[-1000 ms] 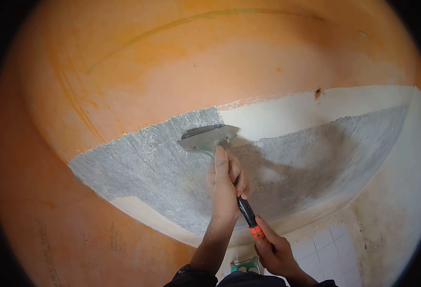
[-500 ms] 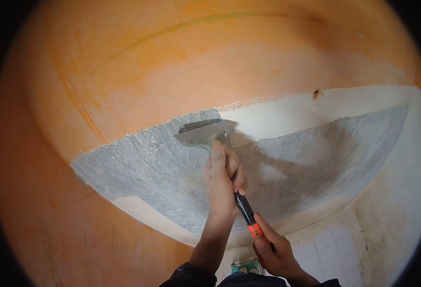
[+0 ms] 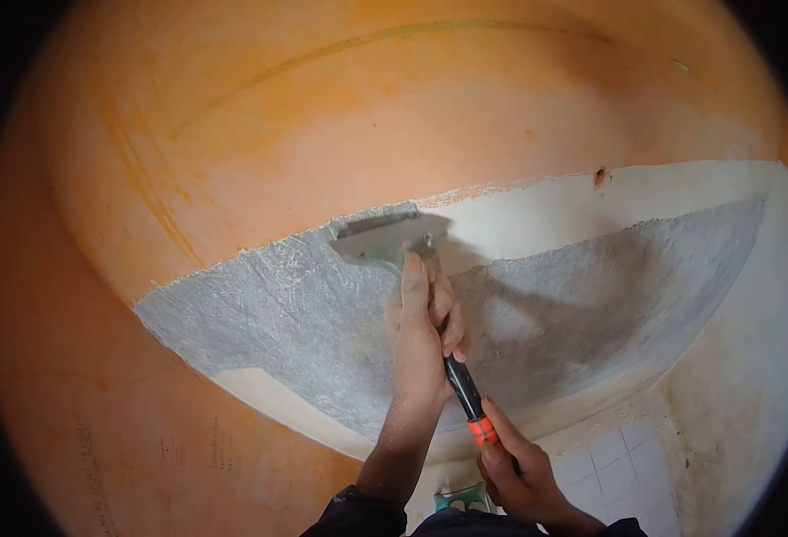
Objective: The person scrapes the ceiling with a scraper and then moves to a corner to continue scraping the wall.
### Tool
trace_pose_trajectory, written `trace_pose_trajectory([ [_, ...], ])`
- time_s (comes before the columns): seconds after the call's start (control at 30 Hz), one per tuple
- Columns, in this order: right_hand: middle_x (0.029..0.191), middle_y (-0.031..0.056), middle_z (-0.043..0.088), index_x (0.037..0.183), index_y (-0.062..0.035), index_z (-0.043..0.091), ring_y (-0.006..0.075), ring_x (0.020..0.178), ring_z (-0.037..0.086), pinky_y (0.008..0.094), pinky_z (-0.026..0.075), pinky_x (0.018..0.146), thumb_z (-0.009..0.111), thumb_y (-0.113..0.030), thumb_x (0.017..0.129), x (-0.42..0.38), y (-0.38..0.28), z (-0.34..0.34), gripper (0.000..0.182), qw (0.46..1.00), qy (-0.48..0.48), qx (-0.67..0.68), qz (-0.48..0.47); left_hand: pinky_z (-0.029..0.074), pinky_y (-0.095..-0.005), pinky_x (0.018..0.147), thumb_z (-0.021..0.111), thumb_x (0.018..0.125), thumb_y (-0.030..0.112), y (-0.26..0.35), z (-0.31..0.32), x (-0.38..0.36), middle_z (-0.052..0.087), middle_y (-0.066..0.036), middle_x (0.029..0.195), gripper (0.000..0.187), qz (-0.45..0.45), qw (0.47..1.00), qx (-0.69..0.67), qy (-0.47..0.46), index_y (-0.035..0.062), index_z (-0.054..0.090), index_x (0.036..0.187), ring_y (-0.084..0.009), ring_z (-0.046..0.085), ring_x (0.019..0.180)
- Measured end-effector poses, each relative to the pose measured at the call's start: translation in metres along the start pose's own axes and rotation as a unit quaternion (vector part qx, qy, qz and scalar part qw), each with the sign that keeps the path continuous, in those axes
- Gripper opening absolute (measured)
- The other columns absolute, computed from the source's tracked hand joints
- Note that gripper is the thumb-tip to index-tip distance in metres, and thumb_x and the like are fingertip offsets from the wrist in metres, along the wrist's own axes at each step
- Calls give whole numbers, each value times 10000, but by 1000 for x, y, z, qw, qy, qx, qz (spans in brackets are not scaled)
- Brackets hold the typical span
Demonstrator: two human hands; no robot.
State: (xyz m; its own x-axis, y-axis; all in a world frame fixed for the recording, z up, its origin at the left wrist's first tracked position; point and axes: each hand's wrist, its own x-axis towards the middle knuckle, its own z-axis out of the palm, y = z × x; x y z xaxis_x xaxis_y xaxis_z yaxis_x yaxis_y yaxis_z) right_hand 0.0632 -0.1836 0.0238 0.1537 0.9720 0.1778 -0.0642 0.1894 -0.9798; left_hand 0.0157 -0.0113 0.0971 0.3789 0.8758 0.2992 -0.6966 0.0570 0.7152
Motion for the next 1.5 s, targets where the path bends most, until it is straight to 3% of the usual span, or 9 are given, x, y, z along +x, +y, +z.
trace_pose_trajectory([
  [0.1, 668, -16, 439, 1516, 9, 200, 47, 540, 389, 214, 341, 509, 402, -121, 1028, 4, 11, -2, 543, 997, -1, -34, -63, 226, -198, 276, 393, 1050, 368, 0, 1, 6, 308, 59, 600, 303, 1, 1000, -10, -4, 131, 437, 867, -35, 254, 352],
  [0.23, 678, -8, 444, 1512, 22, 194, 56, 558, 388, 223, 341, 528, 398, -110, 1029, 7, -7, -1, 542, 999, 8, -30, 26, 223, -202, 275, 397, 1048, 378, 0, -2, 5, 310, 61, 598, 305, 12, 999, -17, -28, 126, 452, 886, -37, 251, 349],
  [0.33, 676, -4, 452, 1512, 24, 189, 61, 565, 396, 231, 349, 534, 396, -107, 1028, 3, 16, 0, 543, 997, 10, -44, -65, 226, -204, 274, 402, 1046, 379, -4, -3, -1, 310, 62, 597, 304, -19, 1000, 4, 10, 125, 455, 888, -37, 248, 345],
  [0.53, 660, -8, 449, 1516, 23, 170, 58, 559, 400, 228, 352, 530, 397, -105, 1025, 2, 4, 3, 556, 999, 0, 13, 49, 243, -201, 273, 420, 1040, 391, -7, -8, 0, 325, 56, 602, 313, -10, 1000, -1, 0, 109, 477, 916, -34, 258, 342],
  [0.6, 659, -8, 450, 1514, 23, 180, 57, 559, 399, 224, 349, 529, 399, -96, 1022, 7, 21, 2, 551, 998, 12, -47, -40, 245, -201, 273, 423, 1039, 394, -8, -8, 2, 327, 55, 603, 315, -4, 1000, -1, -2, 107, 482, 922, -33, 261, 342],
  [0.73, 661, -8, 454, 1507, 30, 200, 57, 560, 403, 221, 348, 528, 405, -90, 1018, 5, 17, 0, 544, 999, 0, -37, -26, 242, -198, 274, 427, 1038, 394, -5, -6, 2, 324, 57, 603, 315, -9, 1000, 8, -2, 110, 478, 911, -32, 258, 343],
  [0.8, 771, 13, 505, 1498, -27, 301, 63, 652, 473, 224, 427, 632, 492, -73, 995, 1, 19, 3, 540, 998, 35, -50, 2, 239, -197, 274, 428, 1038, 394, -7, -7, -3, 321, 58, 602, 317, -9, 1000, 9, 5, 113, 474, 899, -32, 257, 343],
  [1.5, 752, 6, 496, 1496, -37, 313, 62, 642, 454, 228, 403, 607, 497, -85, 994, 9, 2, -3, 537, 999, 28, -42, 3, 241, -193, 288, 430, 1042, 366, 1, 0, 3, 293, 60, 598, 308, 15, 1000, 14, -14, 113, 457, 868, -31, 255, 363],
])
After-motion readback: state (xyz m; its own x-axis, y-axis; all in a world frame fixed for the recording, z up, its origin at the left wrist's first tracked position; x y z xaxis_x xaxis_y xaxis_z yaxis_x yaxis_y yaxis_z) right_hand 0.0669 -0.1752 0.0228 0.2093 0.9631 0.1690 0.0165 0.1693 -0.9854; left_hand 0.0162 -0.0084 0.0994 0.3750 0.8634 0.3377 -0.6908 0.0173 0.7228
